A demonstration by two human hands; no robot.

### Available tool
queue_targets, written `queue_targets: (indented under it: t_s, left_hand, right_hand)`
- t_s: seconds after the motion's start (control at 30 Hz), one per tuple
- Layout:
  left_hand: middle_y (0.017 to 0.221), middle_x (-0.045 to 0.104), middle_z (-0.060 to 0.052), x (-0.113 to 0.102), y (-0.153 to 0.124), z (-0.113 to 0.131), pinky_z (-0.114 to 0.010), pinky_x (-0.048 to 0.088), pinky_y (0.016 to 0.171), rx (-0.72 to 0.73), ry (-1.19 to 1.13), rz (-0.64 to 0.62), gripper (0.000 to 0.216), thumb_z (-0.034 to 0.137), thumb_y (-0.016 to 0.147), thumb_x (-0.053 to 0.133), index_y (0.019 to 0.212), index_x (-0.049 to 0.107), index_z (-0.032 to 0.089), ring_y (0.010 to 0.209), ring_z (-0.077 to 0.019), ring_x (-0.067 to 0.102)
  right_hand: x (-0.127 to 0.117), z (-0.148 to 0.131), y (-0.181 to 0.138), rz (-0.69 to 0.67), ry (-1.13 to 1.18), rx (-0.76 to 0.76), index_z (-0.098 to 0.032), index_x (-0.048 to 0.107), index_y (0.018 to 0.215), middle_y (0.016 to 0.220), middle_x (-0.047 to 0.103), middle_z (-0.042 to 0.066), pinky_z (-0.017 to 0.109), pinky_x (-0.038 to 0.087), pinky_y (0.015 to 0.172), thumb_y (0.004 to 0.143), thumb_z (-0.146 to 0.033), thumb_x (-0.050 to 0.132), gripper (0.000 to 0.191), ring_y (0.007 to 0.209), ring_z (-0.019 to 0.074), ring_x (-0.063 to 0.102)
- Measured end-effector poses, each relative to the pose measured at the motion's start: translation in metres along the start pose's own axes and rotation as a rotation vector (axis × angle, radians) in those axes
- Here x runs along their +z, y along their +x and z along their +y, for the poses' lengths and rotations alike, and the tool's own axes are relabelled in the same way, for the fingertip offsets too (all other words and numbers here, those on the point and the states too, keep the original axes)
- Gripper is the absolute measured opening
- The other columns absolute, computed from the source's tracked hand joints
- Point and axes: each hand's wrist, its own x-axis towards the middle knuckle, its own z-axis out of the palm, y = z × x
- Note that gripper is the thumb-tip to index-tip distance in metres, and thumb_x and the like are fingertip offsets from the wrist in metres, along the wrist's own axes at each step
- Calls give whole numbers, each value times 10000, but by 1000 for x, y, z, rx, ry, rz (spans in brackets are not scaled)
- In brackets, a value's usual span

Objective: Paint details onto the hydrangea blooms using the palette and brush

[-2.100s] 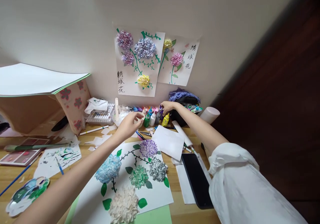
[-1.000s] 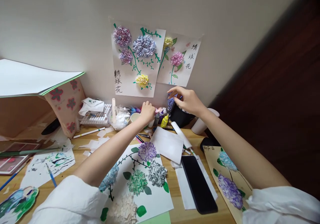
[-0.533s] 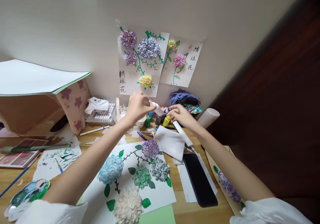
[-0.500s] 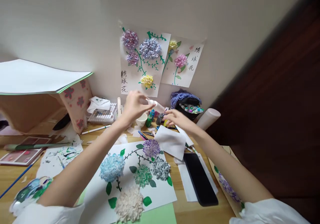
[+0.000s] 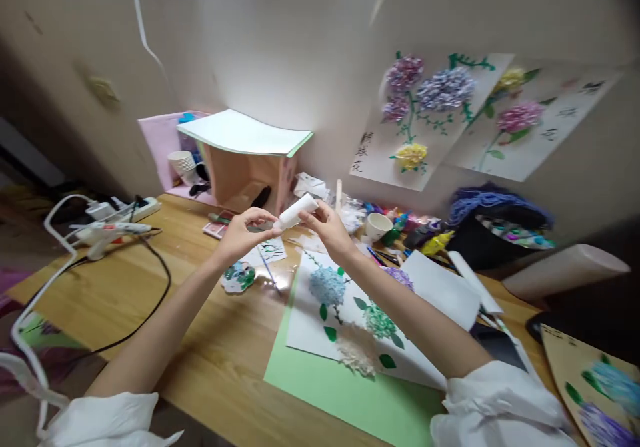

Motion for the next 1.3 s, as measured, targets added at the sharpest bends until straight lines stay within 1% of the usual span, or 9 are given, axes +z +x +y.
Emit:
queue_targets:
  t_s: [0.07,0.13,0.3,0.5,0.63,0.77,0.93,1.1,1.3]
  left_hand:
    - [1131,674,-116,-21,-10,-20,-377,491,904,-33,-32,-18,496,451,660,769,1062,675,176,1044,-244,623]
    - [1196,656,-127,-30,-18,-36,-388,493,939,-39,-75,-42,527,477,707,721,1132,643,175,1090,-245,620]
    - [1162,667,-111,-23,-32,-63,-382,515,937,-70,-152,-1,511,452,713,729,1125,628,166,1069,-236,634]
    - [1160,657,-111,-24,-38,-82,-383,514,944,-116,-250,86,450,445,724,710,1061,624,160,1120,-244,610]
    - [1153,665,-104,-28,-40,-82,-382,510,947,-138,-295,102,459,433,705,721,1060,611,164,1109,-242,616]
    - [1181,651,-120,-30,-40,-82,-376,497,960,-152,-320,121,509,459,700,723,1082,603,145,1132,-249,599]
    - [1137,672,-110,-31,-39,-85,-383,518,917,-182,-340,106,528,463,666,756,1065,631,140,1120,-273,603]
    - [1060,711,-100,-29,-39,-88,-405,527,903,-207,-378,35,531,423,627,796,1048,673,123,997,-266,658]
    - [1067,712,-113,-21,-41,-96,-414,505,943,-195,-403,81,502,376,619,811,1024,687,107,1001,-266,661]
  right_hand:
    - [26,14,5,-87,-115,-2,-215,551,854,907,685,22,317,539,807,658,-490,742,388,890,182,653]
    - [46,29,7,-155,-173,12,-207,561,853,895,699,32,331,539,801,667,-447,743,355,880,195,665]
    - [71,57,8,-226,-328,0,-195,622,965,1004,708,72,380,510,867,778,-382,658,267,938,218,658]
    - [80,73,9,-277,-478,-56,-220,619,1031,1037,699,64,364,495,845,819,-371,624,260,941,213,645]
    - [84,72,8,-304,-532,-88,-224,620,1052,1030,698,62,352,480,828,833,-334,601,245,928,210,632]
    - [87,67,11,-375,-586,-102,-224,639,1008,1017,707,48,348,484,830,774,-327,667,257,904,211,640]
    - [91,70,14,-385,-510,-22,-188,660,950,881,726,27,308,511,786,742,-353,698,268,827,192,667]
    - [91,75,18,-388,-450,-5,-156,695,932,876,739,51,295,526,751,718,-345,720,287,808,202,687]
    - [89,82,20,-360,-495,-25,-123,704,877,814,734,65,292,525,704,680,-335,735,292,742,202,680]
